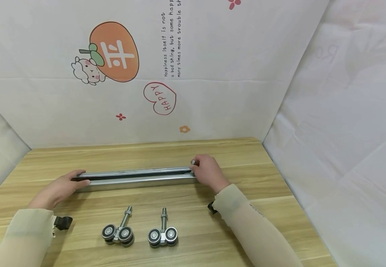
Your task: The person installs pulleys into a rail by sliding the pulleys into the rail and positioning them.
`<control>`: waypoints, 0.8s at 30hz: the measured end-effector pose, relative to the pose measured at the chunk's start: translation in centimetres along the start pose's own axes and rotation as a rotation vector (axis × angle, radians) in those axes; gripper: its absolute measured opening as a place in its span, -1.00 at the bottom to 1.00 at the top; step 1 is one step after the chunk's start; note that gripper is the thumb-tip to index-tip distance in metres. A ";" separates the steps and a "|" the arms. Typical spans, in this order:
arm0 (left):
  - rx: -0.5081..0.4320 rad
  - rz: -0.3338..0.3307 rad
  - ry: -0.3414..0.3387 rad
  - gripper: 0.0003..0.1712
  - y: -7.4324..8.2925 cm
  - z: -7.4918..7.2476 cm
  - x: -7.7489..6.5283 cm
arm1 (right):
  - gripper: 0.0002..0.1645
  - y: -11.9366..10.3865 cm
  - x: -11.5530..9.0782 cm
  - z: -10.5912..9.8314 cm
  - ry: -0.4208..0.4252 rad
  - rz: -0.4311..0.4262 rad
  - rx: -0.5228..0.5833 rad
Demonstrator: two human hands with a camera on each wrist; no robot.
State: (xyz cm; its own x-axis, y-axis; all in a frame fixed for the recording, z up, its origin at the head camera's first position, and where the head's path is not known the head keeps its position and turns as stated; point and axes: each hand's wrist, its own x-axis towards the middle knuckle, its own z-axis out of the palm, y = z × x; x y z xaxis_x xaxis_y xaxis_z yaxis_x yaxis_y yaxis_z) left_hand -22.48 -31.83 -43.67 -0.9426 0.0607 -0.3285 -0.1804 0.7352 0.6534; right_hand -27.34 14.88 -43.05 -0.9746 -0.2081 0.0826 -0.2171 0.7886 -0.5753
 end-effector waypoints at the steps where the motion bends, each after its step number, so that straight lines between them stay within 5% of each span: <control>1: 0.000 0.000 0.000 0.06 0.0 0.0 0.0 | -0.91 -0.1 0.1 0.2 0.000 0.000 -0.001; 20: -0.024 -0.012 -0.006 0.07 -0.1 -0.1 0.2 | -0.89 -2.4 0.6 1.7 -0.055 -0.033 0.019; 24: -0.025 -0.013 -0.007 0.07 0.0 -0.1 0.2 | -0.71 -2.3 0.3 1.7 -0.055 -0.036 0.041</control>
State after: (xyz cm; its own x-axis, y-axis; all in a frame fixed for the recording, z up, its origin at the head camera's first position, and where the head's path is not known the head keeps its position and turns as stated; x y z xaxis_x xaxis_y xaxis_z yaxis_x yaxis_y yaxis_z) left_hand -22.67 -31.90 -43.69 -0.9380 0.0557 -0.3422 -0.2001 0.7190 0.6656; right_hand -27.02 12.03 -43.11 -0.9616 -0.2681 0.0593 -0.2482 0.7561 -0.6055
